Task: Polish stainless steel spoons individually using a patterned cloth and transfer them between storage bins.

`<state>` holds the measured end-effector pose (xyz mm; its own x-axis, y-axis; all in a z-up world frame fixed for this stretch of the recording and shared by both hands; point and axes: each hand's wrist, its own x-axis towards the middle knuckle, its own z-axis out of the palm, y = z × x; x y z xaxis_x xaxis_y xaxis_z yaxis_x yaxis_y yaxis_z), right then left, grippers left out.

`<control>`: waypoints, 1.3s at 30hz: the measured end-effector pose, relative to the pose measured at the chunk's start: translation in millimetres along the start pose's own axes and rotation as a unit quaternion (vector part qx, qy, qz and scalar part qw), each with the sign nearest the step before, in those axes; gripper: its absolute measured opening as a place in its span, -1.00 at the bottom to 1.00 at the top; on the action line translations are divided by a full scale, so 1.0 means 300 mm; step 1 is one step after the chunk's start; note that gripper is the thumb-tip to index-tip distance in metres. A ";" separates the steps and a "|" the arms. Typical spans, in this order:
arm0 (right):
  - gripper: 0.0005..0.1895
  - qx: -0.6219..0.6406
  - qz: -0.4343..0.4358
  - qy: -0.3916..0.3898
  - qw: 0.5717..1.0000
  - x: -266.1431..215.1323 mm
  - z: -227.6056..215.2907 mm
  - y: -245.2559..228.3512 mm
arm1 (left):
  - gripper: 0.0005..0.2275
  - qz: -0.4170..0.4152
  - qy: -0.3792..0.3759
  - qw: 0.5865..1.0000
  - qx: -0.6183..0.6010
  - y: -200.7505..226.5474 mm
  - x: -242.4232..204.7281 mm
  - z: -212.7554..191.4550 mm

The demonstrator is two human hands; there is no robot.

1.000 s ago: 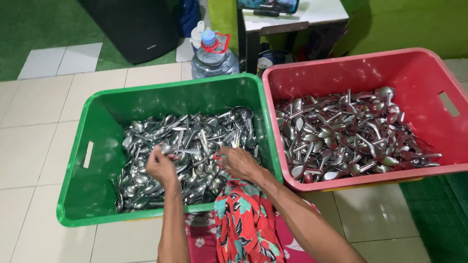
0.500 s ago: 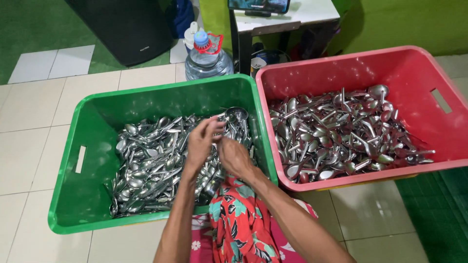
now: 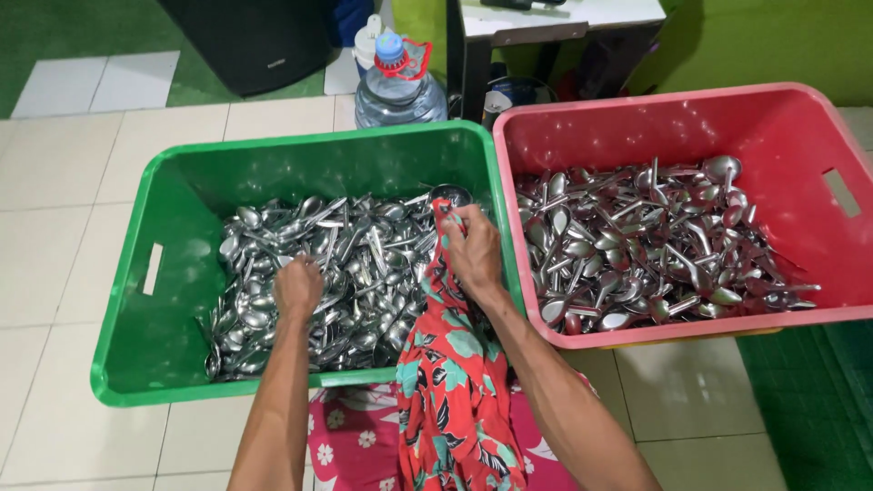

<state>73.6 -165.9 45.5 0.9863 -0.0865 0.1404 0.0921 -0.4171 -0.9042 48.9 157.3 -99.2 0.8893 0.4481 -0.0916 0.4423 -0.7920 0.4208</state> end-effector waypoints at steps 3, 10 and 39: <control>-0.83 -0.013 -0.008 0.014 1.000 0.006 -0.005 0.022 | -0.80 -0.003 -0.058 0.994 0.092 0.010 0.033 0.082; -0.66 0.046 0.070 0.017 0.996 -0.034 -0.052 -0.114 | -0.82 0.058 -0.072 0.974 0.209 -0.096 0.143 0.272; -0.72 0.116 0.032 0.026 0.992 -0.048 -0.070 -0.150 | -0.70 -0.069 -0.152 0.968 0.185 -0.022 0.058 0.103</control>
<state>52.3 -164.9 92.6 0.9832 -0.1556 0.0953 0.0648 -0.1906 -0.9795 65.0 157.4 -131.5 0.7869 0.4616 -0.4096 0.5204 -0.8531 0.0384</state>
